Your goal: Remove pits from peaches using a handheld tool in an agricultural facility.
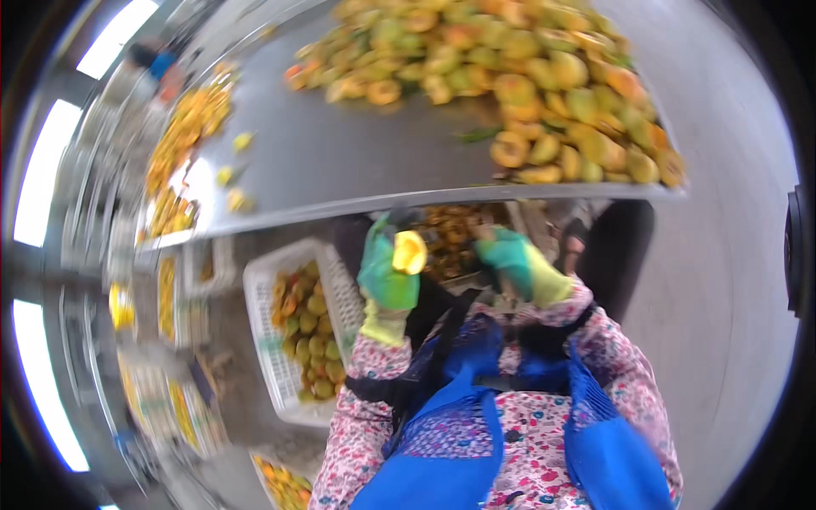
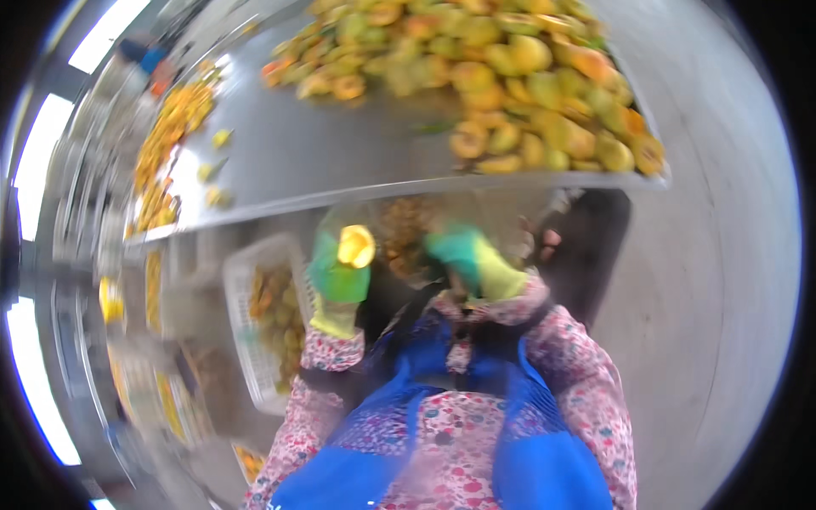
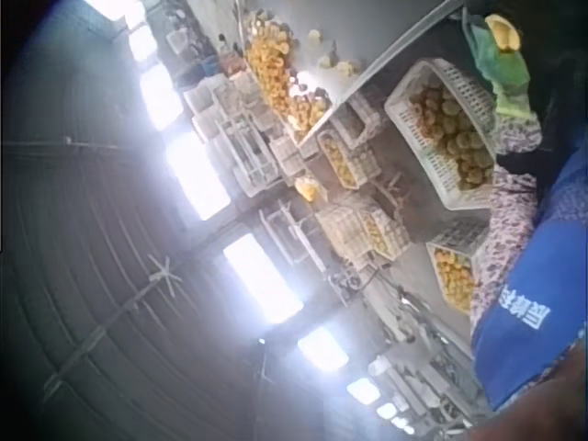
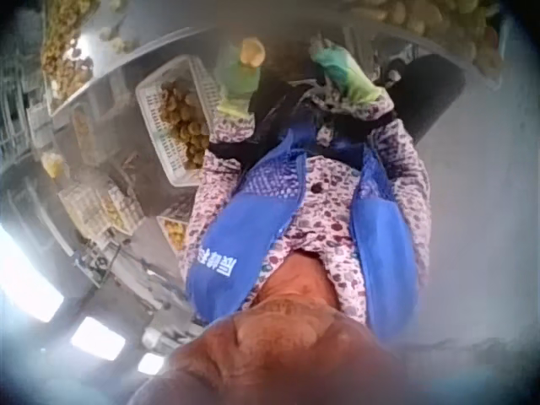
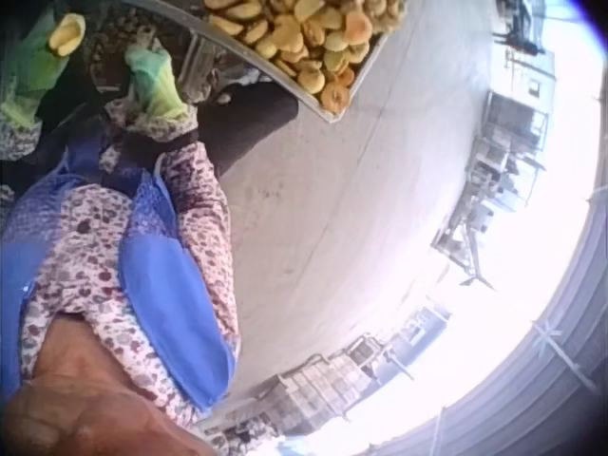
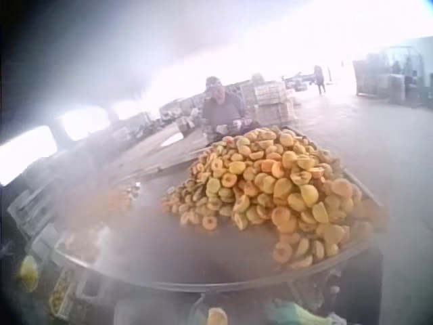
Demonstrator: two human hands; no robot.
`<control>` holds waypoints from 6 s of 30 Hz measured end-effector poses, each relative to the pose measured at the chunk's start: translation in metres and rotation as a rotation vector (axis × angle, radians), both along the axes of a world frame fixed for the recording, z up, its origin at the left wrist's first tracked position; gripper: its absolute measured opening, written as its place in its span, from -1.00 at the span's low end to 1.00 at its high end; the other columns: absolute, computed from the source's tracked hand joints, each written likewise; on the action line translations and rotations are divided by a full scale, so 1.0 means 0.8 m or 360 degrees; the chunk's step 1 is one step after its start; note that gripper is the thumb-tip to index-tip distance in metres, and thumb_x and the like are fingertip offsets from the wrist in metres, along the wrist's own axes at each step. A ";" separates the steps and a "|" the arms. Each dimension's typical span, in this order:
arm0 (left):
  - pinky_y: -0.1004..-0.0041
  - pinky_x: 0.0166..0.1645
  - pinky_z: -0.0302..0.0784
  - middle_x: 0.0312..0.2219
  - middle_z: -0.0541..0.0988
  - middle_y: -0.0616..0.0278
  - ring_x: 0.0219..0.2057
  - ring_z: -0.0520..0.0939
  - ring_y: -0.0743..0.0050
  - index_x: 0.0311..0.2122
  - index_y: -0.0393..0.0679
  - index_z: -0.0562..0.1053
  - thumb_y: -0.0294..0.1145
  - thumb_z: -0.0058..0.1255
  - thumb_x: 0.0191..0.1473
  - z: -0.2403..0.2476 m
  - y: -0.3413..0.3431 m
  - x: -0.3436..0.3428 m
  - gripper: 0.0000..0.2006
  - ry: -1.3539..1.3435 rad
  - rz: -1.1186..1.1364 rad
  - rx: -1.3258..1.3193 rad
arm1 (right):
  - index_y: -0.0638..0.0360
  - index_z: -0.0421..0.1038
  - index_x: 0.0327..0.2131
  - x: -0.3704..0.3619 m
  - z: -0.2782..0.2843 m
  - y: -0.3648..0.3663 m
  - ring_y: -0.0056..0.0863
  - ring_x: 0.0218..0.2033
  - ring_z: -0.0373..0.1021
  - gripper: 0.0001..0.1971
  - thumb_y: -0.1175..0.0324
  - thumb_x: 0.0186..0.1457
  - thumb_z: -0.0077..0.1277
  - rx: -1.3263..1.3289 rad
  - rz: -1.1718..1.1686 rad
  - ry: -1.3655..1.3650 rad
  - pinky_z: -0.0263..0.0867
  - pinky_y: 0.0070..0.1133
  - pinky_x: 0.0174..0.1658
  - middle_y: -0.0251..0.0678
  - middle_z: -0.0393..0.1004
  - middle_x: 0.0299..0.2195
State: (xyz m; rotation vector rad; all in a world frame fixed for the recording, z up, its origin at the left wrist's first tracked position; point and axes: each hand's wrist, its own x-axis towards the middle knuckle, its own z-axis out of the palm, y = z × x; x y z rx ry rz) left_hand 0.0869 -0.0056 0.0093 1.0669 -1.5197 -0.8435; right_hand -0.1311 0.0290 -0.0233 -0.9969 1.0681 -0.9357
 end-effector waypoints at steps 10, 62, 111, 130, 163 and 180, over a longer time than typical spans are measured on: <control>0.43 -0.42 0.55 -0.41 0.54 0.20 -0.51 0.54 0.43 -0.14 -0.27 0.41 0.07 -0.27 0.14 -0.050 0.104 0.157 -0.47 0.0906 0.1001 0.0820 | 0.22 0.36 -0.12 -0.007 -0.042 0.041 -0.57 -0.60 0.35 -0.59 0.12 0.04 -0.05 0.0781 -0.0267 -0.0272 0.31 -0.66 -0.54 -0.37 0.41 -0.53; 0.40 -0.52 0.58 -0.24 0.51 -0.03 -0.52 0.58 0.30 -0.02 -0.15 0.33 0.06 -0.28 0.14 0.008 -0.034 -0.133 -0.50 0.1408 -0.0694 0.1593 | 0.24 0.31 -0.37 -0.055 0.057 0.019 -0.56 -0.61 0.34 -0.80 0.29 0.03 -0.10 0.0399 -0.0667 0.0386 0.24 -0.56 -0.55 -0.28 0.34 -0.52; 0.46 -0.27 0.42 -0.35 0.47 0.17 -0.41 0.49 0.40 -0.07 -0.32 0.30 -0.24 -0.24 0.20 -0.016 0.004 -0.134 -0.65 -0.0505 -0.0116 -0.0274 | 0.29 0.24 -0.41 0.002 0.051 0.044 -0.32 -0.70 0.36 -0.81 0.37 -0.06 -0.04 -0.0959 -0.0357 0.1555 0.26 -0.45 -0.62 -0.22 0.33 -0.68; 0.32 -0.19 0.42 -0.29 0.46 0.01 -0.28 0.49 0.19 -0.16 -0.38 0.31 -0.39 0.00 0.02 -0.020 0.009 -0.131 -0.68 -0.0204 -0.0270 0.0003 | 0.37 0.36 -0.31 -0.001 0.057 0.042 -0.41 -0.71 0.30 -0.70 0.35 -0.13 -0.03 -0.0882 0.0059 0.1876 0.26 -0.47 -0.66 -0.24 0.38 -0.55; 0.50 -0.27 0.50 -0.39 0.58 0.08 -0.39 0.57 0.43 -0.28 -0.39 0.46 -0.38 -0.16 0.08 0.037 -0.029 -0.105 -0.74 0.0049 -0.1110 0.0992 | 0.18 0.36 -0.56 -0.030 0.073 0.034 -0.69 -0.74 0.15 -0.88 0.36 -0.08 0.00 0.0243 0.0358 -0.0348 0.06 -0.68 -0.68 -0.48 0.26 -0.69; 0.55 -0.33 0.48 -0.46 0.57 0.13 -0.45 0.56 0.46 -0.26 -0.37 0.44 -0.30 -0.21 0.17 -0.009 0.023 -0.100 -0.70 0.0476 -0.0657 0.0755 | 0.17 0.38 -0.47 -0.022 0.073 0.067 -0.69 -0.69 0.21 -0.70 0.12 0.11 -0.08 0.0613 0.0372 -0.0784 0.10 -0.68 -0.66 -0.50 0.29 -0.66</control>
